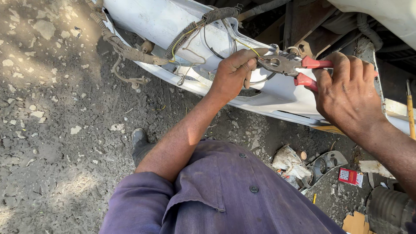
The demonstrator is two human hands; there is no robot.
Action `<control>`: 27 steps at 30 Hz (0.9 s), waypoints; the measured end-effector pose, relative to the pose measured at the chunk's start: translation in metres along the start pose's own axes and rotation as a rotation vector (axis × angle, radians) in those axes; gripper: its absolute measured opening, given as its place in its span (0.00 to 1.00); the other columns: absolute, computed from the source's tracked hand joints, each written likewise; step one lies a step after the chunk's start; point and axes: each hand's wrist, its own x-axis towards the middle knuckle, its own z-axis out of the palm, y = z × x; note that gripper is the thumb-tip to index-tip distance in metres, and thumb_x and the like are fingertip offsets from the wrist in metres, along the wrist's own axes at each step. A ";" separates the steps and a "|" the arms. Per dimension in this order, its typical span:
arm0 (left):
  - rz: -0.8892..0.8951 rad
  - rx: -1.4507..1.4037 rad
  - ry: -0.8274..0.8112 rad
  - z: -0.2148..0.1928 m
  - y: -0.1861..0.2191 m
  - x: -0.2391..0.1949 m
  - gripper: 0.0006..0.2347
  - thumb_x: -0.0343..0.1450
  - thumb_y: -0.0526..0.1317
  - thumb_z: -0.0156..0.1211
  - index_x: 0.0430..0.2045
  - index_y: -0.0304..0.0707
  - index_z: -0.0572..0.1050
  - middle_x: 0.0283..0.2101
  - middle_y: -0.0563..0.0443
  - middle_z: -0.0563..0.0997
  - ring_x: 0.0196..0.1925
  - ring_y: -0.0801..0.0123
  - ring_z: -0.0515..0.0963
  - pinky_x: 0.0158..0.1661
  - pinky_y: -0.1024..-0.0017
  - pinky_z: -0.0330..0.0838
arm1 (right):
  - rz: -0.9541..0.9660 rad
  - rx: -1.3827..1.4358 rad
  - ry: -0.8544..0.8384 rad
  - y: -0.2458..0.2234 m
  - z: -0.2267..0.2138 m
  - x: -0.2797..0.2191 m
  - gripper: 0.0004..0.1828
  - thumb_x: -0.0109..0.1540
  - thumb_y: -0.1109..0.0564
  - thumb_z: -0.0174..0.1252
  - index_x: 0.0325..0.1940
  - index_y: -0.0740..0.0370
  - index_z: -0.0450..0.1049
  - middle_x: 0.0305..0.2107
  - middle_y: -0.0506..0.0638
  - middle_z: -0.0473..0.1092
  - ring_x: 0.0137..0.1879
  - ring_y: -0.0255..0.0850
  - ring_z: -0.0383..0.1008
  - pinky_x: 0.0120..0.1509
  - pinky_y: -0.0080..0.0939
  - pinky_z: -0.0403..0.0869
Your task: The person repairs a vehicle's wiring harness by stripping wire insulation with pliers, twisting exposed conductors together, and wrapping the connections with black electrical tape. The work is performed on a white vehicle bumper in an outdoor setting.
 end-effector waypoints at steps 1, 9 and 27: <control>0.000 -0.004 0.000 0.000 0.000 0.000 0.13 0.81 0.31 0.50 0.60 0.40 0.75 0.36 0.56 0.71 0.24 0.82 0.69 0.26 0.79 0.70 | 0.003 -0.016 0.001 0.000 -0.002 0.000 0.22 0.77 0.40 0.51 0.51 0.62 0.75 0.53 0.58 0.68 0.52 0.45 0.69 0.54 0.43 0.65; 0.001 -0.013 -0.003 0.001 -0.004 0.000 0.12 0.81 0.32 0.51 0.58 0.39 0.77 0.37 0.55 0.73 0.24 0.80 0.70 0.26 0.78 0.70 | 0.097 0.502 -0.600 0.012 0.009 0.008 0.24 0.71 0.40 0.48 0.50 0.64 0.73 0.43 0.58 0.70 0.45 0.48 0.72 0.50 0.48 0.73; -0.062 0.003 -0.002 0.000 0.001 0.002 0.13 0.82 0.34 0.50 0.60 0.39 0.76 0.39 0.53 0.75 0.25 0.80 0.72 0.29 0.78 0.74 | 0.109 0.321 -0.207 -0.013 0.007 -0.021 0.24 0.75 0.45 0.51 0.58 0.72 0.72 0.64 0.70 0.59 0.72 0.62 0.59 0.82 0.73 0.54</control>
